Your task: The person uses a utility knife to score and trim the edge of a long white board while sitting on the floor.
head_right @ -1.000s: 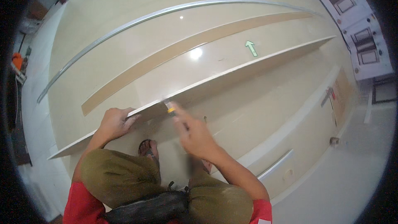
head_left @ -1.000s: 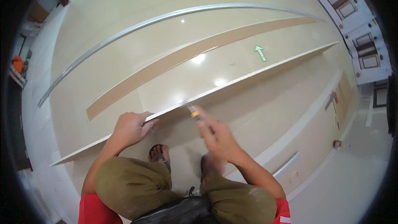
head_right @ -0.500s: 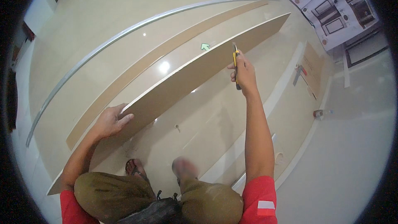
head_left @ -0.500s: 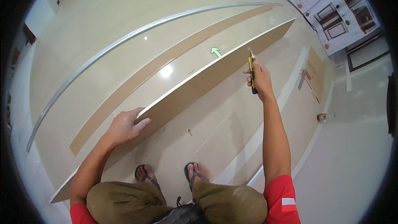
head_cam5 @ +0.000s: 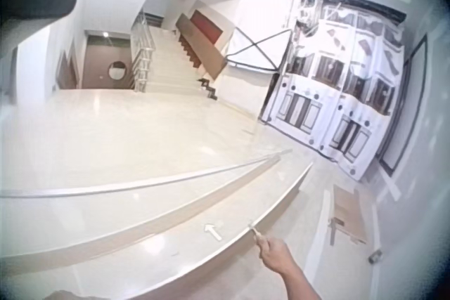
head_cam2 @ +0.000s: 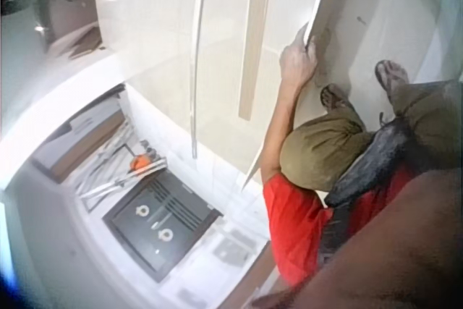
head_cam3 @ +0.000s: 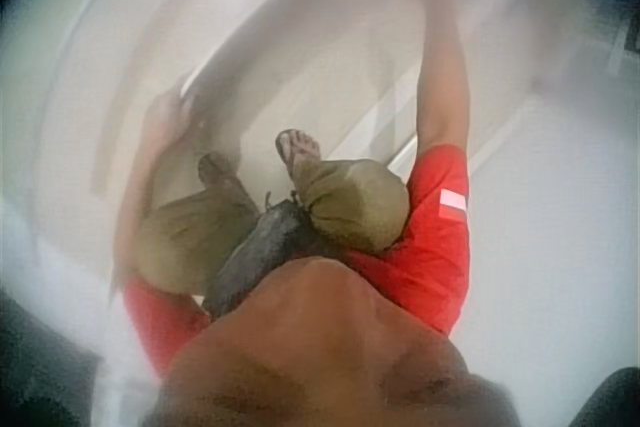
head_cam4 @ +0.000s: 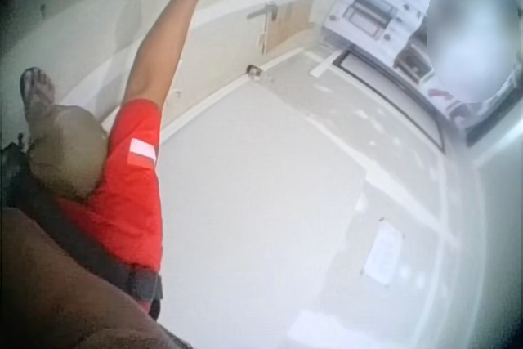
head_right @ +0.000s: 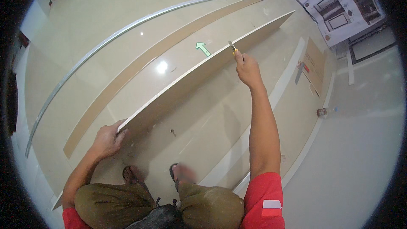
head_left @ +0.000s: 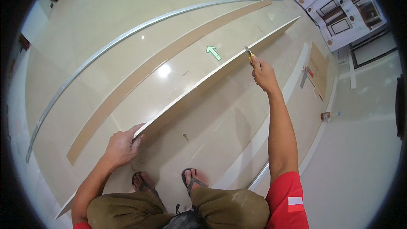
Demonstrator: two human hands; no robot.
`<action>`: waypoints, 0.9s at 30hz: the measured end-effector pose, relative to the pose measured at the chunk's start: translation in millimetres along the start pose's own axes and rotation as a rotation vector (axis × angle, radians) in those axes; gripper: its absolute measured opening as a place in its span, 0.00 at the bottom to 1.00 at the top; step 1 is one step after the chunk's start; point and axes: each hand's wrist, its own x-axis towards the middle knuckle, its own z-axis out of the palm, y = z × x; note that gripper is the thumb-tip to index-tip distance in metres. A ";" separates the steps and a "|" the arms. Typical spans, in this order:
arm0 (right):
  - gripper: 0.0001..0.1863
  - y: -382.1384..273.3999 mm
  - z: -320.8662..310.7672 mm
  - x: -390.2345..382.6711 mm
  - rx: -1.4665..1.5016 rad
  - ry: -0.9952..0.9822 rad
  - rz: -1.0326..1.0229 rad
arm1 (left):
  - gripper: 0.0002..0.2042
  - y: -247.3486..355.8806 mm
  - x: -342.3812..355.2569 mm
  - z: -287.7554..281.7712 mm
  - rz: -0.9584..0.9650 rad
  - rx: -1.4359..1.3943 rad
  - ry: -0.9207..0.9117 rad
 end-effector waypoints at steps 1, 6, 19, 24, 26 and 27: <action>0.32 -1.9 4.0 -0.8 -0.030 0.058 -0.042 | 0.21 2.1 0.4 -1.0 -0.018 0.012 0.005; 0.30 -34.9 32.8 -51.4 -0.064 0.025 -0.221 | 0.20 0.0 -2.1 -5.8 -0.043 0.043 0.015; 0.26 -75.6 37.6 -96.7 -0.181 -0.224 -0.248 | 0.20 -10.5 -3.0 3.5 0.035 0.078 0.067; 0.24 -47.0 29.8 -58.2 -0.117 -0.026 -0.313 | 0.20 -0.1 -0.6 2.0 0.046 0.035 0.052; 0.23 -51.5 40.1 -68.3 -0.137 -0.011 -0.265 | 0.19 1.2 -1.4 0.6 0.036 0.048 0.070; 0.24 -57.7 55.0 -88.7 -0.140 -0.054 -0.281 | 0.19 -1.3 -2.8 0.7 0.029 0.051 0.074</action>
